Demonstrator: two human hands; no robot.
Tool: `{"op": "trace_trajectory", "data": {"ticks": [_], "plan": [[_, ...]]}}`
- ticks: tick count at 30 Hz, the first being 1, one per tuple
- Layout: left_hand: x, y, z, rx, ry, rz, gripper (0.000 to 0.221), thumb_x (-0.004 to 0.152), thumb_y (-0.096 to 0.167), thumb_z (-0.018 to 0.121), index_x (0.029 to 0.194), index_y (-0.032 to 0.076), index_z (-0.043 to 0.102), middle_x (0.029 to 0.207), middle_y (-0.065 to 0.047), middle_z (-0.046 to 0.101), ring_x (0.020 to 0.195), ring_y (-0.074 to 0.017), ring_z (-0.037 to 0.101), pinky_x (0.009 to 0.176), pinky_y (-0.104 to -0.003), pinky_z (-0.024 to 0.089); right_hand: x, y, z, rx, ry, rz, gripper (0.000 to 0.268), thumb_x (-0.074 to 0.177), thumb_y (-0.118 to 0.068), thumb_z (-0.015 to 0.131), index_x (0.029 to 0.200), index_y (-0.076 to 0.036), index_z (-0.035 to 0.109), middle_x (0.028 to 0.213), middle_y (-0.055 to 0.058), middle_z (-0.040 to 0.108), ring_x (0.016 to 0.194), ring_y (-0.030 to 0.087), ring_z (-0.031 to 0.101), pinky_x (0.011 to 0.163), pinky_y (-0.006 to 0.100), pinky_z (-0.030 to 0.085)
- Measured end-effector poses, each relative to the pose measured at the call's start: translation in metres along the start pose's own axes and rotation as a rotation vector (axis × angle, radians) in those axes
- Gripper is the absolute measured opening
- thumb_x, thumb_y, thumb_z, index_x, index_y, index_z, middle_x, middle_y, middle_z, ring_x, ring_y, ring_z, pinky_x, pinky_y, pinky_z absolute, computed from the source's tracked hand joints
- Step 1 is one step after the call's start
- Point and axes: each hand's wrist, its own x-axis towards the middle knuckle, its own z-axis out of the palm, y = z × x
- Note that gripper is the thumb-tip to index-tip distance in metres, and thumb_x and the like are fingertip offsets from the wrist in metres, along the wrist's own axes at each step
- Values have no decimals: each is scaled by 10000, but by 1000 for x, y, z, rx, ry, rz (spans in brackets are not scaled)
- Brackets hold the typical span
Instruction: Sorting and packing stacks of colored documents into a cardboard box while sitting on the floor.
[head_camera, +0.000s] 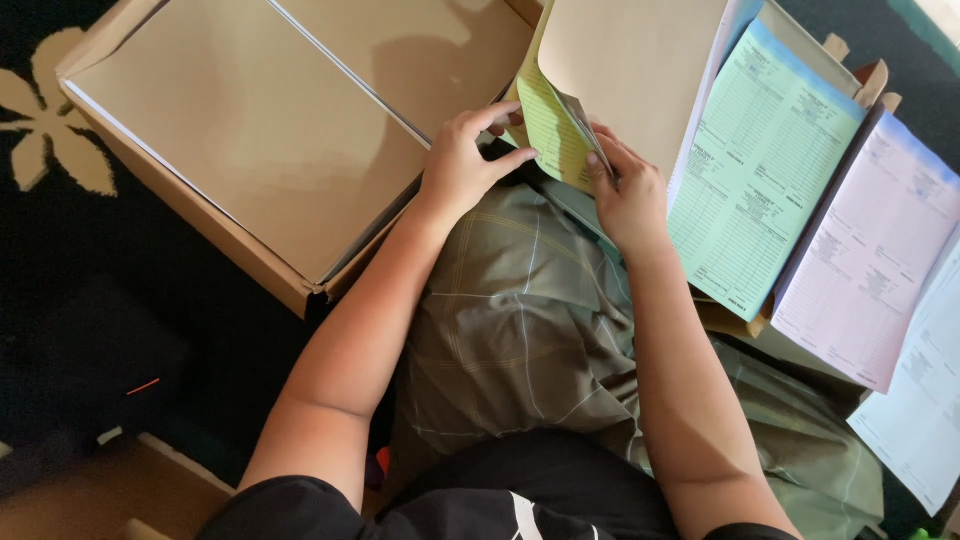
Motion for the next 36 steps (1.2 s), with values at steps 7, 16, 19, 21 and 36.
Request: {"op": "trace_trajectory", "data": {"ticks": [7, 16, 19, 21, 36], "plan": [[1, -11, 3, 4, -14, -15, 510, 868, 350, 876, 1295, 163, 669, 1120, 10, 774, 1009, -195, 707, 957, -382, 538, 0, 12, 4, -10, -1, -1, 284, 1061, -195, 592, 1303, -103, 710, 1350, 96, 691, 1128, 448, 655, 923, 586, 531], [3, -10, 4, 18, 17, 57, 482, 871, 315, 865, 1291, 177, 673, 1055, 15, 769, 896, -123, 729, 856, -298, 554, -1, 18, 2, 32, -55, -18, 308, 1089, -216, 512, 1318, -86, 671, 1447, 36, 626, 1268, 235, 651, 920, 367, 530], [2, -4, 3, 59, 24, 32, 482, 875, 337, 857, 1301, 202, 673, 999, 9, 770, 917, -132, 728, 850, -306, 552, -1, 18, 3, 48, -61, 7, 324, 1082, -210, 524, 1335, -66, 666, 1445, 40, 622, 1320, 221, 607, 969, 365, 524], [2, 8, -1, 17, 26, 26, 440, 892, 193, 794, 1297, 213, 623, 1091, 27, 778, 926, -137, 740, 853, -296, 576, 0, 18, 3, 34, -61, 19, 308, 1075, -205, 523, 1309, -72, 673, 1438, 24, 628, 1333, 206, 593, 964, 355, 516], [13, -29, 14, 366, 48, 434, 167, 831, 57, 843, 928, 192, 825, 1026, 88, 793, 1027, -199, 624, 896, -376, 419, 0, 20, 21, -181, 28, 38, 286, 1070, -147, 508, 1296, -150, 682, 1362, -46, 688, 1067, 260, 725, 681, 424, 565]]}}
